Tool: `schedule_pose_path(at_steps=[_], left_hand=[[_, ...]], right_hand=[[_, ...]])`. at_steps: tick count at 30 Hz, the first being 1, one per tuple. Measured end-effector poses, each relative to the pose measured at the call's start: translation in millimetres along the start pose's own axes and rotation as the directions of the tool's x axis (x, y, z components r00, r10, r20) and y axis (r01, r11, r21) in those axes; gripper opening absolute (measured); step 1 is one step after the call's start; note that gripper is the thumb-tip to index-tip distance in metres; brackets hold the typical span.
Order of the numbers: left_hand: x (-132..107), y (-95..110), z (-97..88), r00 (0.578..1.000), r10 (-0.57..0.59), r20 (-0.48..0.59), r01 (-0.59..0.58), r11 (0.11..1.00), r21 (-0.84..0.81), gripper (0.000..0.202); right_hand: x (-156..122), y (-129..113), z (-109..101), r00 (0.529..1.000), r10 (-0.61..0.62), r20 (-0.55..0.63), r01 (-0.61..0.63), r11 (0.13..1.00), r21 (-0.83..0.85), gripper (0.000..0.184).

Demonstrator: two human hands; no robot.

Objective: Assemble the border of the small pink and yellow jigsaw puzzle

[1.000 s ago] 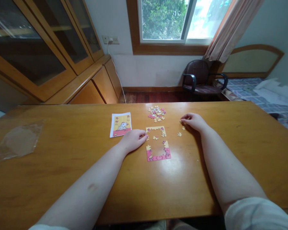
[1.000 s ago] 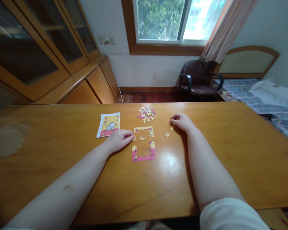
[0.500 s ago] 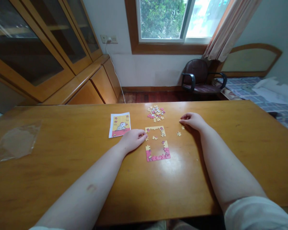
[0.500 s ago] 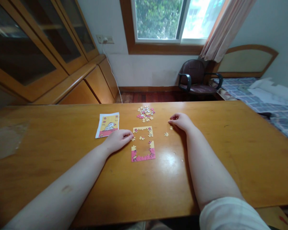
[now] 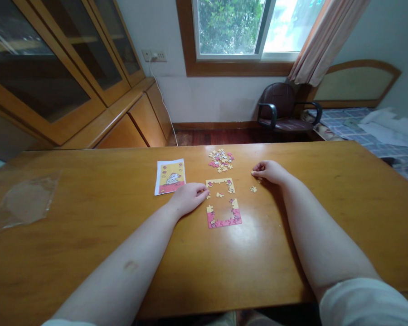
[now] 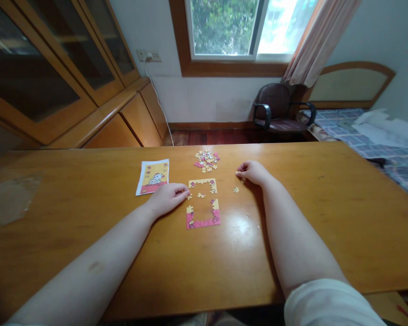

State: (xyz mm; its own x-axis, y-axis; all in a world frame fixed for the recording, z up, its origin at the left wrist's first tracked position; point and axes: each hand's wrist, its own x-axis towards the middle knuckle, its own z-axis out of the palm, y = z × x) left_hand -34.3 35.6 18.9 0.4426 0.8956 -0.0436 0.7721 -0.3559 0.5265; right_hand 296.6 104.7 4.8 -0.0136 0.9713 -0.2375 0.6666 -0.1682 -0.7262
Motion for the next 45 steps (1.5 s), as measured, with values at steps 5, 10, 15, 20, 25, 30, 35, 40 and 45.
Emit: schedule_pose_path(at_steps=[5, 10, 15, 20, 25, 30, 35, 40, 45], left_hand=[[0, 1, -0.5, 1.000, -0.002, 0.004, 0.002, 1.000, -0.003, 0.032], [-1, 1, -1.2, 1.000, 0.002, -0.001, -0.002, 1.000, -0.005, 0.033], [-1, 1, -1.0, 1.000, 0.006, -0.005, -0.006, 1.000, -0.006, 0.033], [0, 1, -0.9, 1.000, 0.006, -0.004, -0.006, 1.000, -0.005, 0.032], [0, 1, 0.2, 1.000, 0.007, -0.010, -0.007, 1.000, -0.002, 0.033], [0, 0, 0.4, 1.000, 0.014, -0.002, -0.014, 1.000, -0.013, 0.033], [0, 0, -0.5, 1.000, 0.014, -0.004, -0.014, 1.000, -0.012, 0.032], [0, 1, -0.2, 1.000, 0.005, -0.006, -0.005, 1.000, -0.013, 0.032], [0, 0, -0.5, 1.000, 0.010, -0.001, -0.010, 1.000, -0.012, 0.032]], right_hand=[[-2, -2, 2, 0.999, -0.036, 0.019, 0.035, 0.999, 0.033, 0.017], [0, -1, 4, 0.998, -0.065, 0.002, 0.065, 0.996, 0.065, 0.019], [-1, -5, 6, 0.997, -0.076, -0.010, 0.076, 0.997, 0.014, 0.019], [-4, -12, 5, 0.998, -0.042, -0.043, 0.034, 0.987, -0.159, 0.014], [-4, -13, 6, 1.000, -0.025, 0.018, 0.028, 0.985, -0.169, 0.012], [-2, -9, 10, 0.997, -0.045, 0.060, 0.052, 0.991, -0.122, 0.013], [-2, -11, 11, 0.996, -0.055, 0.076, 0.063, 0.992, -0.106, 0.013], [-5, -14, 10, 0.991, -0.070, 0.112, 0.080, 0.992, -0.094, 0.014], [-6, -16, 12, 0.990, -0.113, 0.080, 0.121, 0.987, -0.110, 0.008]])
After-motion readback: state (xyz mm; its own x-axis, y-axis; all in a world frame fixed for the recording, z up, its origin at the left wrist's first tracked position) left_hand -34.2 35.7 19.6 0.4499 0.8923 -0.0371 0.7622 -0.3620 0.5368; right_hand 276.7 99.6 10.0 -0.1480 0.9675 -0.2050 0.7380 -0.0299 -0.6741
